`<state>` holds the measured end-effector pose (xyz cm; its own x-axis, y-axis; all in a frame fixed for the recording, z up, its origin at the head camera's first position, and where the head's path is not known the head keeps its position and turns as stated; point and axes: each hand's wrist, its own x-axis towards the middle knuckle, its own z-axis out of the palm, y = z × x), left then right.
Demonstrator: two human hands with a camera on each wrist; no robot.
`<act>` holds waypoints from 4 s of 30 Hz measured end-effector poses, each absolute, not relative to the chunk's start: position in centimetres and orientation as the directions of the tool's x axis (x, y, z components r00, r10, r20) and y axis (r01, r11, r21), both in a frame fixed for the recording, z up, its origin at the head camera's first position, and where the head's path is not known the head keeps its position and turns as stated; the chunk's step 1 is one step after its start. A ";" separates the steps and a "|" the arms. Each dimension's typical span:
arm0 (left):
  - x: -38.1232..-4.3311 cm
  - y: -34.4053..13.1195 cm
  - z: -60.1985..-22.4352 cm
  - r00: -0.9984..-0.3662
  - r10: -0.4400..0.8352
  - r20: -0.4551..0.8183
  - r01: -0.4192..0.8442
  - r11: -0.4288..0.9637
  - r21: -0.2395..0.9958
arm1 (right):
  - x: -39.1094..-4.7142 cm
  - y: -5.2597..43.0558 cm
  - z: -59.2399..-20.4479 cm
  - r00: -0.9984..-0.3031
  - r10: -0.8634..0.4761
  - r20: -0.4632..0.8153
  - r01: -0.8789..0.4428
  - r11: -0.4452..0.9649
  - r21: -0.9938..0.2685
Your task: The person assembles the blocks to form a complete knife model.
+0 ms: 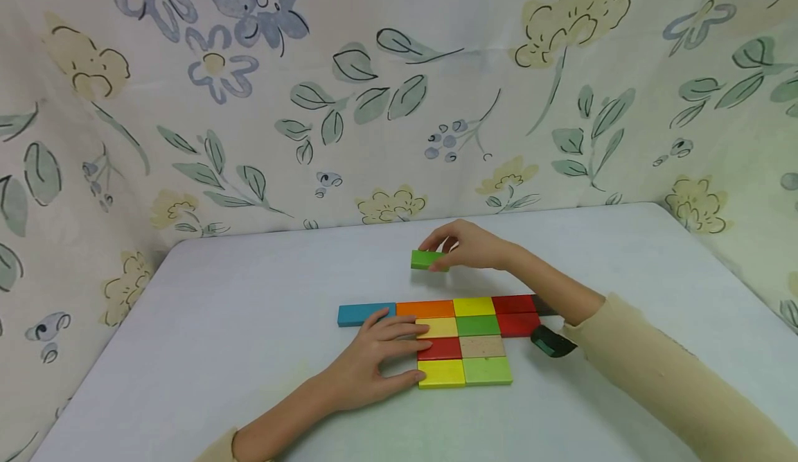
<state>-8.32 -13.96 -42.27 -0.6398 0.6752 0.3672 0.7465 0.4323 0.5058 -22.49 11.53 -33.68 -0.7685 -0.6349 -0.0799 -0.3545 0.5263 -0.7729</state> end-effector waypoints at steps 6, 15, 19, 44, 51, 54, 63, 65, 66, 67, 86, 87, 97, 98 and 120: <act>-8.3 -14.0 -42.2 -0.646 0.678 0.351 0.740 0.442 0.506 | -21.8 13.2 -33.4 -0.787 -0.615 -0.054 -0.366 0.535 -0.762; -8.3 -13.9 -42.2 -0.639 0.674 0.371 0.749 0.437 0.498 | -19.7 15.6 -32.9 -0.793 -0.610 -0.003 -0.405 0.530 -0.745; -8.3 -13.9 -42.2 -0.635 0.671 0.382 0.754 0.433 0.493 | -18.4 16.6 -32.7 -0.786 -0.618 0.026 -0.437 0.524 -0.731; -8.3 -13.8 -42.1 -0.632 0.675 0.380 0.752 0.418 0.510 | -10.9 22.8 -33.0 -0.793 -0.606 0.056 -0.448 0.519 -0.728; -8.4 -13.7 -42.0 -0.629 0.680 0.376 0.755 0.420 0.504 | -9.9 24.2 -34.5 -0.795 -0.603 0.068 -0.462 0.529 -0.712; -8.4 -13.7 -42.0 -0.637 0.680 0.363 0.745 0.424 0.514 | -9.6 24.5 -35.3 -0.782 -0.615 0.098 -0.491 0.512 -0.705; -8.6 -13.6 -42.1 -0.629 0.682 0.373 0.755 0.420 0.504 | -9.6 24.9 -36.6 -0.735 -0.651 0.190 -0.587 0.471 -0.659; -8.6 -13.6 -42.1 -0.629 0.682 0.372 0.754 0.421 0.504 | -9.7 25.0 -36.7 -0.736 -0.652 0.185 -0.583 0.470 -0.663; -8.6 -13.6 -42.0 -0.632 0.682 0.369 0.752 0.424 0.505 | -9.7 25.0 -36.9 -0.737 -0.651 0.182 -0.579 0.468 -0.668; -8.6 -13.6 -42.0 -0.633 0.682 0.366 0.751 0.427 0.504 | -9.7 24.9 -37.0 -0.738 -0.651 0.180 -0.577 0.470 -0.668; -8.3 -13.9 -41.9 -0.651 0.679 0.339 0.736 0.457 0.499 | -9.8 24.2 -38.1 -0.765 -0.624 0.158 -0.545 0.497 -0.675; -8.3 -13.9 -41.9 -0.650 0.679 0.341 0.737 0.457 0.497 | -9.8 24.2 -38.2 -0.770 -0.619 0.155 -0.540 0.502 -0.676; -8.2 -13.9 -41.9 -0.638 0.678 0.365 0.750 0.441 0.492 | -9.7 23.9 -38.5 -0.784 -0.606 0.134 -0.515 0.514 -0.686; -8.2 -13.9 -41.9 -0.638 0.678 0.366 0.751 0.441 0.492 | -9.7 24.0 -38.5 -0.783 -0.607 0.137 -0.518 0.513 -0.685; -8.2 -13.9 -42.0 -0.637 0.679 0.366 0.751 0.437 0.496 | -9.9 24.1 -38.8 -0.765 -0.622 0.166 -0.536 0.472 -0.699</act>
<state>-8.22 -13.90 -41.96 -0.6366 0.6789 0.3658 0.7507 0.4367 0.4957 -9.95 24.08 -38.84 -0.7650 -0.6222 0.1664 -0.5364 0.4725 -0.6994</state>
